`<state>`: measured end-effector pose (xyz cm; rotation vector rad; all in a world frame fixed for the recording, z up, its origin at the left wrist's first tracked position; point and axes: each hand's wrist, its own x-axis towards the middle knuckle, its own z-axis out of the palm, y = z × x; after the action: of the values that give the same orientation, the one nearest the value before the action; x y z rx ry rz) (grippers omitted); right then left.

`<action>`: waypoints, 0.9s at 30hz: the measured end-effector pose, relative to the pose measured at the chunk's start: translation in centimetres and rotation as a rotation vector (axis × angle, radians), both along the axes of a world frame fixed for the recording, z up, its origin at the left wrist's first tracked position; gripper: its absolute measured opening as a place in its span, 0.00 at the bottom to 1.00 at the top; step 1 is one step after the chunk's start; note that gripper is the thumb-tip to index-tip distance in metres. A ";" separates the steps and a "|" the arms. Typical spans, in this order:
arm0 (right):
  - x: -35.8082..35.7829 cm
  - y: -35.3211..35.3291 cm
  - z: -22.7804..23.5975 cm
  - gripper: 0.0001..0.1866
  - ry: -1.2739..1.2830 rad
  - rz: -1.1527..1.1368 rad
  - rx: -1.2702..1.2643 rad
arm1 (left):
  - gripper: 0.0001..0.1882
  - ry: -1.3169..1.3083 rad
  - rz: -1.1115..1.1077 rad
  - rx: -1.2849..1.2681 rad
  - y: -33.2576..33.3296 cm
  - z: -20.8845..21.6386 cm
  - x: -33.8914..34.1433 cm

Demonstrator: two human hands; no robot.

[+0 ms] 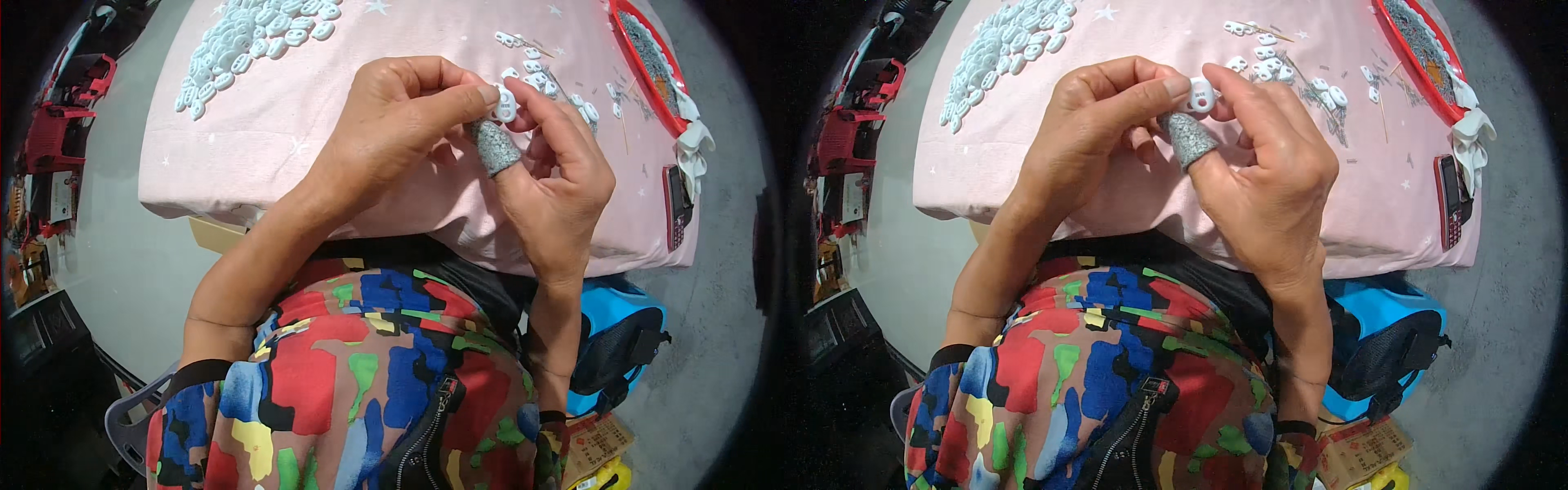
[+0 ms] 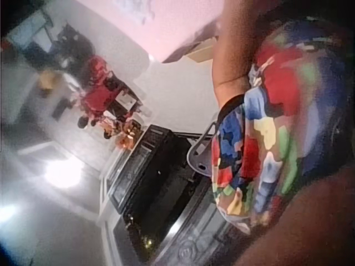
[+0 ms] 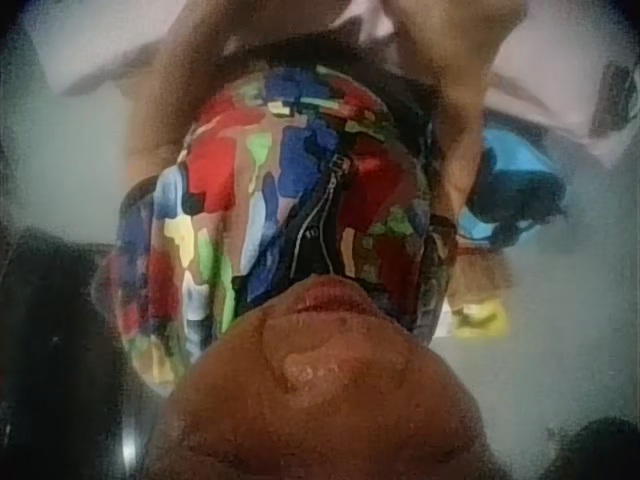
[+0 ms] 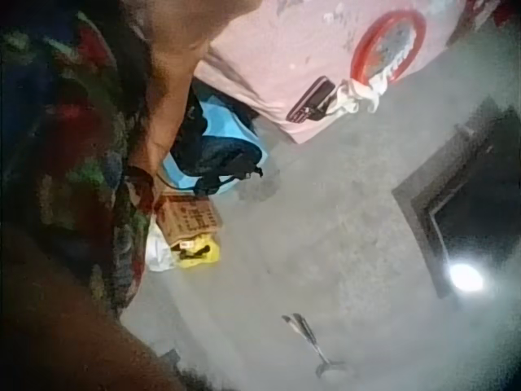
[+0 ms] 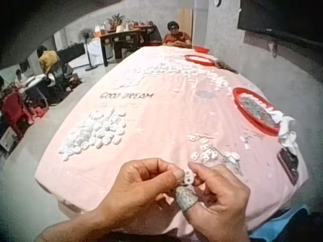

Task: The person assembles plastic cord locks by inserting small springs and pressing the plastic components together by hand.

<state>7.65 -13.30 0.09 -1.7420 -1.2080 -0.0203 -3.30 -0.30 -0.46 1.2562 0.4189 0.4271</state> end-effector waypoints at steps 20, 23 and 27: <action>1.0 0.3 0.1 0.19 -0.366 0.072 -0.045 | 0.09 0.065 -0.049 0.023 -0.1 0.1 -0.1; 1.2 0.3 0.5 0.18 -0.339 0.101 -0.078 | 0.09 0.055 -0.058 0.023 0.1 0.1 -0.2; 1.1 0.3 0.9 0.16 -0.337 0.103 -0.085 | 0.10 0.037 -0.074 0.063 0.0 -0.1 -0.1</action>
<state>8.73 -13.04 0.99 -1.7954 -1.5613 -0.2116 -3.43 -0.30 -0.51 1.3382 0.3911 0.3571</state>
